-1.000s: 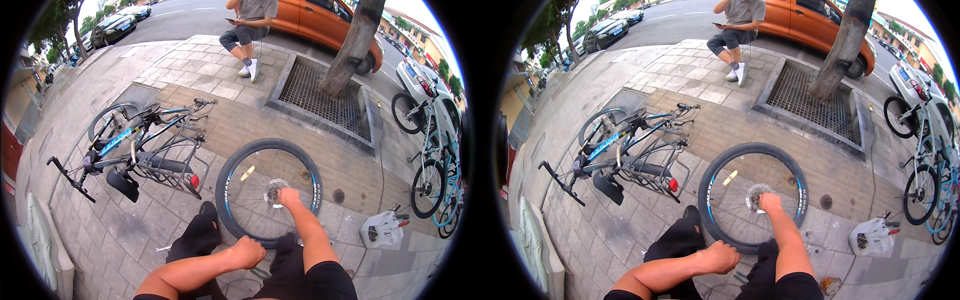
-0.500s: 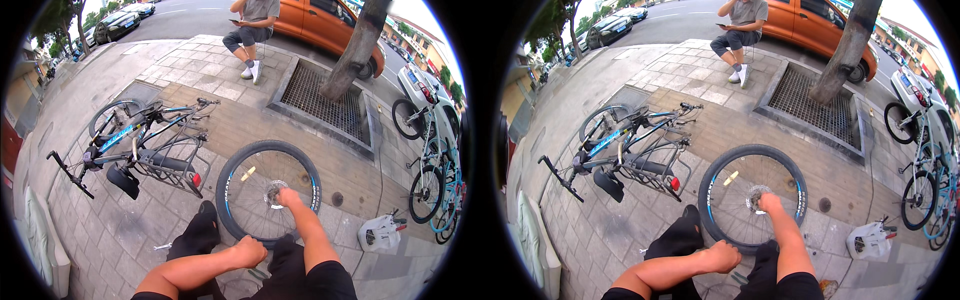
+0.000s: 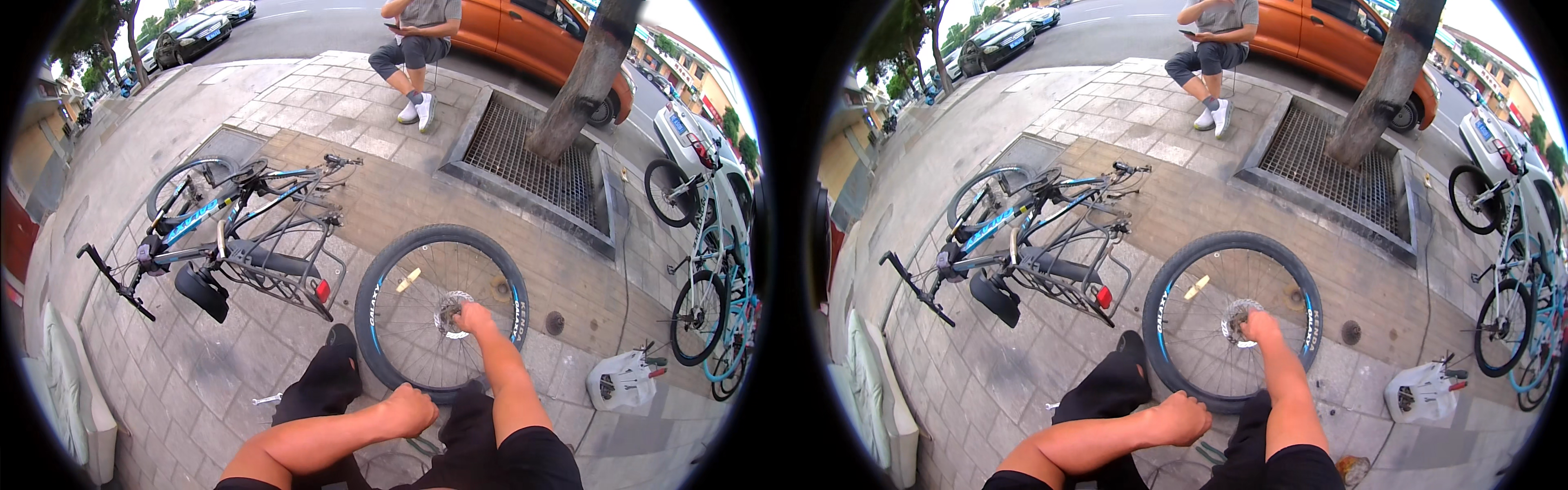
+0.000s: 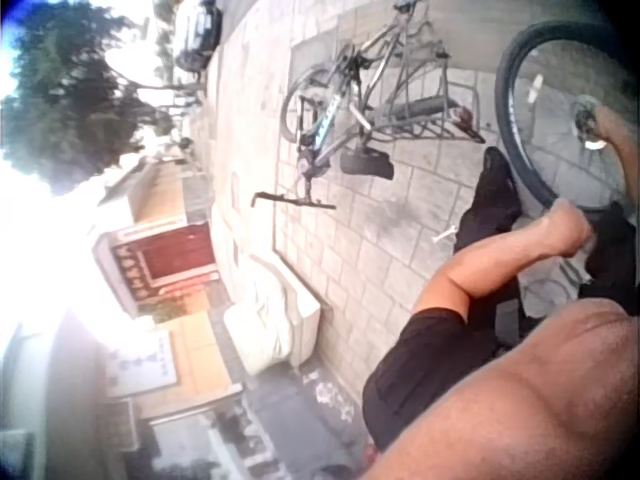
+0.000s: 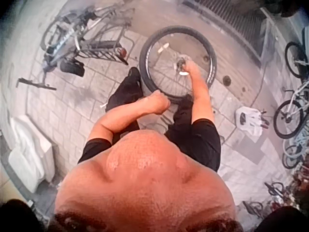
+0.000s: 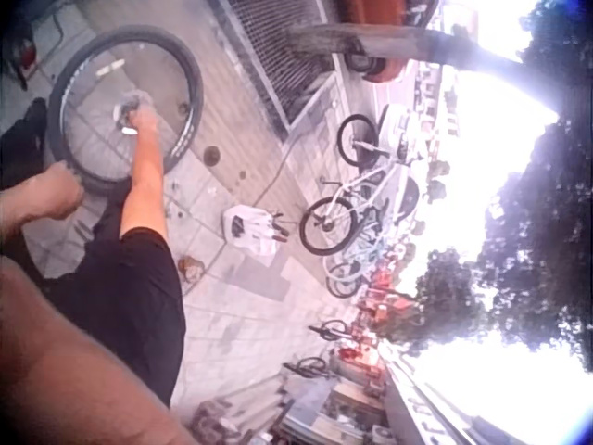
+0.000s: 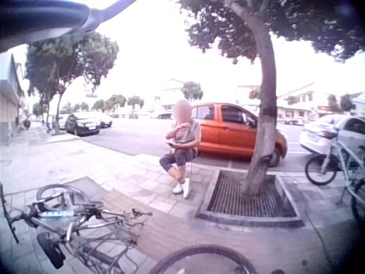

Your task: The person sits on the sidewalk and works on a bicycle wheel, using a wrench to tighten the axle nuts and adjusting the hub components. The person repeatedly spins the wheel to check alignment and continues tightening the nuts.

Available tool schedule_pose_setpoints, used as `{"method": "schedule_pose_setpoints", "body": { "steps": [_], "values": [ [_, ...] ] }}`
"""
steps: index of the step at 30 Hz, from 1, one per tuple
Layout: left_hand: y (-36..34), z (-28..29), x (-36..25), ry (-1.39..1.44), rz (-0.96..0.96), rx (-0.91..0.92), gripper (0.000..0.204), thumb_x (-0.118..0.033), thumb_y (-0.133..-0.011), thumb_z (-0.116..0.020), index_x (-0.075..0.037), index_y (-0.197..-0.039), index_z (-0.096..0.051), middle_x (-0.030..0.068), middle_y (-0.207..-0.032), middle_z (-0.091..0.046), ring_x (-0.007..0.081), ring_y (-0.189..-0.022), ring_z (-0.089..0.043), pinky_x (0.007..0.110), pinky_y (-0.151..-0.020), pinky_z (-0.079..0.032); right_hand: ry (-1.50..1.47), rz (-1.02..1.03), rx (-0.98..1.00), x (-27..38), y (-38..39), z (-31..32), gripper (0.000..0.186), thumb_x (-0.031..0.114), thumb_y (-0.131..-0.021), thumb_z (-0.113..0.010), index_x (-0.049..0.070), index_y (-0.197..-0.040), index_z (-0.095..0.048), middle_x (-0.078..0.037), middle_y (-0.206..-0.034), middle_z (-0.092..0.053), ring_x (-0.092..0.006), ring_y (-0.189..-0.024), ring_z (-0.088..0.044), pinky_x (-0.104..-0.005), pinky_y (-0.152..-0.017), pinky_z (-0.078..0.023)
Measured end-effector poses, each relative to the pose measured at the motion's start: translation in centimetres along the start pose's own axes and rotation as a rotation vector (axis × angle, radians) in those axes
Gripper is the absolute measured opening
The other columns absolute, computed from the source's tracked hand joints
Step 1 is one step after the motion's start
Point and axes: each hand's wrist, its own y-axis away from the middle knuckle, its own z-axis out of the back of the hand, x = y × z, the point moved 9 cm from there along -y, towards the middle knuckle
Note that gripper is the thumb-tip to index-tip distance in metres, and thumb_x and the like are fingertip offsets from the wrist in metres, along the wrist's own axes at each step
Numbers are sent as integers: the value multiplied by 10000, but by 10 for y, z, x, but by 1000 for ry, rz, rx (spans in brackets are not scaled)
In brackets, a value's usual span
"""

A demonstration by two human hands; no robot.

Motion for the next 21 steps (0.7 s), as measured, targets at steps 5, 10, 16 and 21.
{"method": "schedule_pose_setpoints", "body": {
  "steps": [5, 10, 16, 21],
  "values": [
    [-5, 6, 0, 26, -17, 23, 226, -196, -878, -584, -35, -974, -712, 123, -970, -715, 296, -912, -704, 441, -764, -507, 6, 49, -142, -17, -15, -15, 493, 472, -1004, -485, 65, -1075, -755, -207, -1145, -726, -356, -1112, -692, -470, -941, -543],
    [-7, -5, 4, 34, 12, 44, 231, -198, -885, -581, -31, -978, -710, 123, -972, -717, 295, -919, -706, 442, -763, -513, 11, -60, -99, 2, 0, -1, 452, 422, -1017, -488, 57, -990, -754, -203, -1036, -746, -378, -1045, -706, -492, -929, -541],
    [-7, 4, 2, 12, 4, 7, 231, -200, -892, -573, -33, -978, -706, 137, -960, -717, 305, -892, -711, 438, -763, -518, 109, 152, -222, 8, -7, -3, 426, 405, -1021, -468, 91, -1062, -753, -168, -1115, -746, -333, -1090, -705, -467, -917, -550],
    [-6, 2, 1, 2, -10, 9, 232, -202, -900, -559, -36, -973, -703, 140, -955, -717, 312, -882, -712, 438, -757, -519, 91, 101, -160, 4, -10, -13, 406, 384, -992, -518, 60, -1034, -758, -176, -1119, -743, -344, -1052, -713, -475, -917, -556]
  ]
}}
